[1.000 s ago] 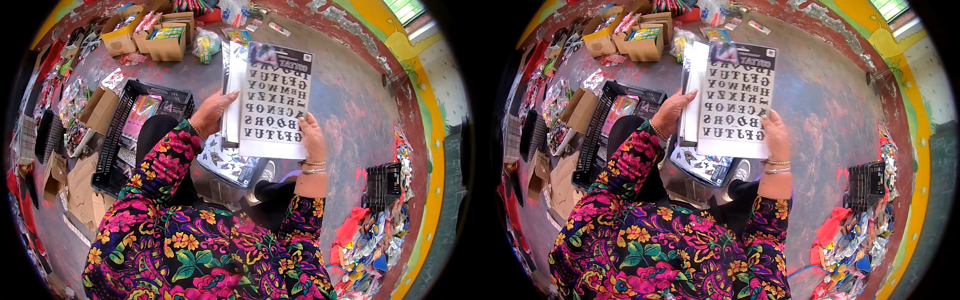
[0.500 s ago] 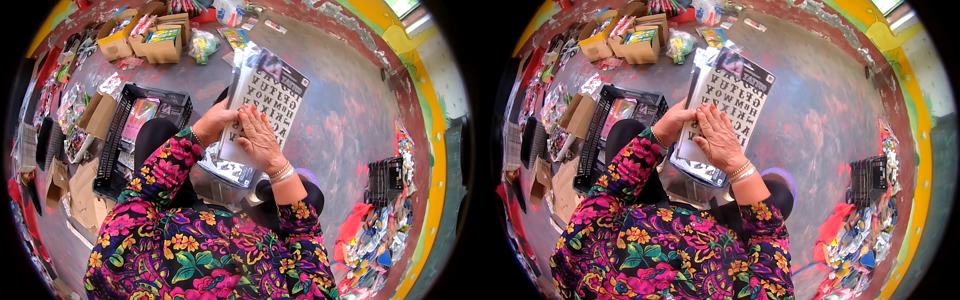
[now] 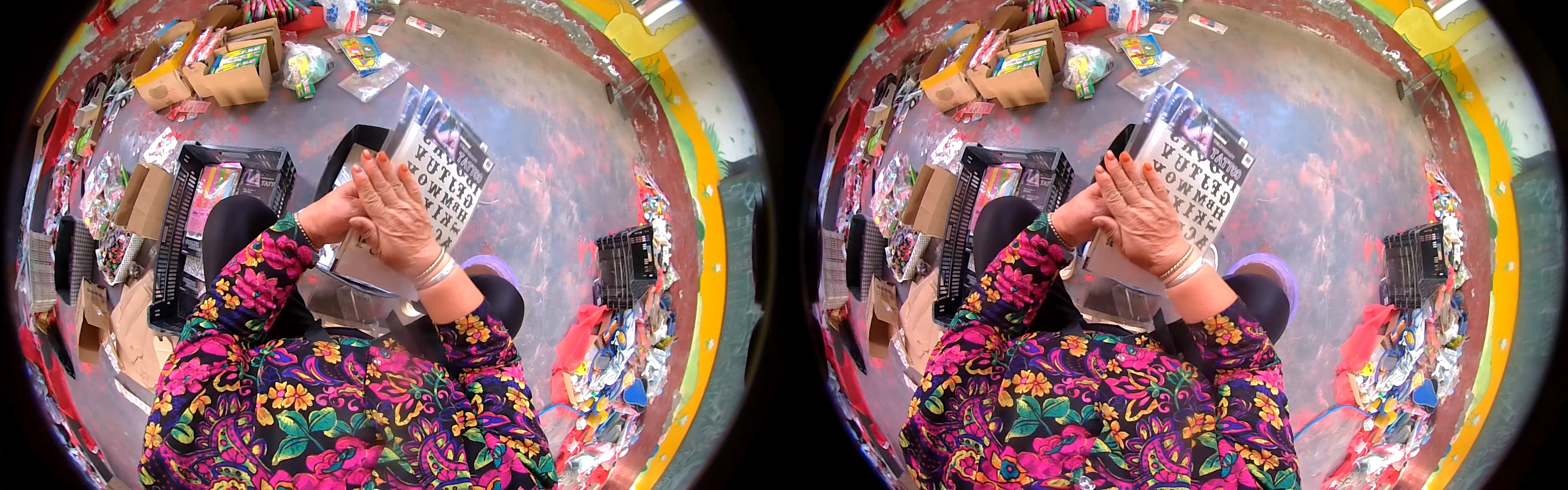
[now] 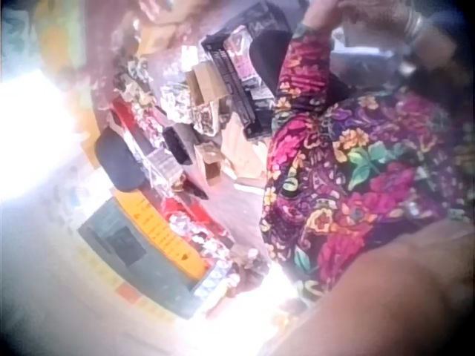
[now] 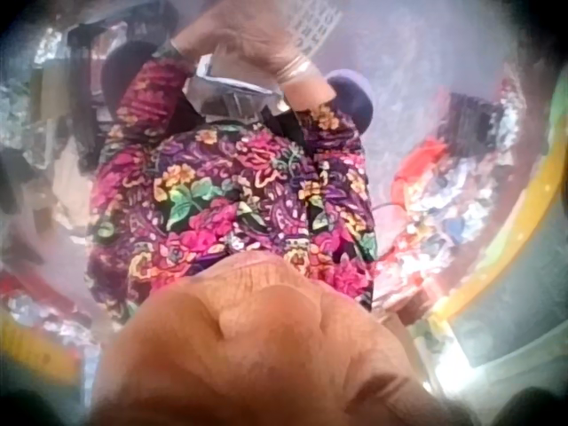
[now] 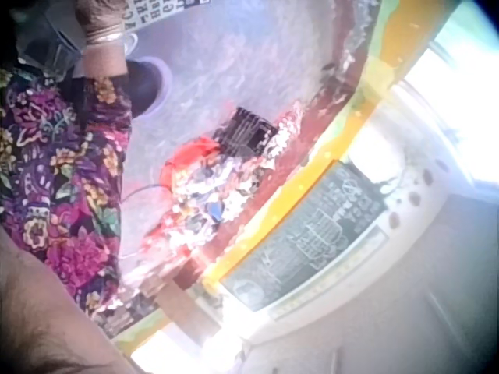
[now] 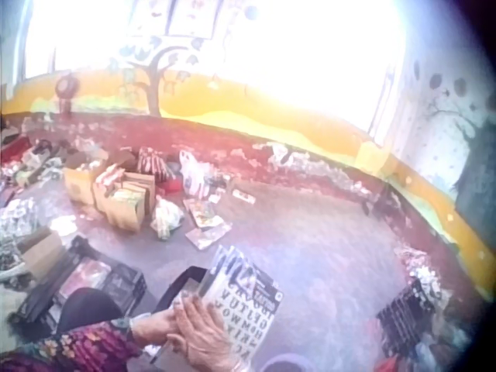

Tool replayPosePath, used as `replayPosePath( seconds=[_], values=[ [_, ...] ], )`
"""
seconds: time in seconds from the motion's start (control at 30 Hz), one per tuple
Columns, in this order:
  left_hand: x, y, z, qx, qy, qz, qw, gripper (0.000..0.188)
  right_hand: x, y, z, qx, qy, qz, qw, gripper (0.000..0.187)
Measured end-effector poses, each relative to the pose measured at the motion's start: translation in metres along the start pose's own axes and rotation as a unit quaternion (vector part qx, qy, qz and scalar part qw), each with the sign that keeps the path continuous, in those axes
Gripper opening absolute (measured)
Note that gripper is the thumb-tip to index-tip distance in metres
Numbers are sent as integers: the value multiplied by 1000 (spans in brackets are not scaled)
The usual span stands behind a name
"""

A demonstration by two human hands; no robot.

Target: The person sits on a low stool and sorts through various sheets of temporary tattoos and stickers. They pick up sheets from a black crate, flip them over to view different designs, and place them back into the crate or onto a pile on their lap.

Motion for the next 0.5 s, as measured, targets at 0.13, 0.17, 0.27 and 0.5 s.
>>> replayPosePath(
  seconds=[0.13, 0.17, 0.27, 0.5],
  values=[
    [-1, -10, 16, -15, 50, 16, 999, 54, -5, 12, 64, -77, -84, 112, 987, 42],
    [-2, -11, 20, -11, 34, 21, 999, 53, -17, 16, 109, 77, -214, 196, 954, 30],
    [-10, 1, 33, -65, -1, 87, 994, 51, -64, 20, 182, 228, -485, 179, 825, 35],
    [-4, 12, 49, -106, -50, 145, 983, 43, -54, 22, 126, 611, -386, 199, 662, 41]
  ],
)
Point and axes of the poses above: each hand's wrist, its own x-axis towards the middle knuckle, its own y-axis out of the back of the hand, z = x × y, the point moved 5 cm from there along x, towards the middle knuckle, and after that the axes turned 3 degrees about -z, right-handed, at the moved point
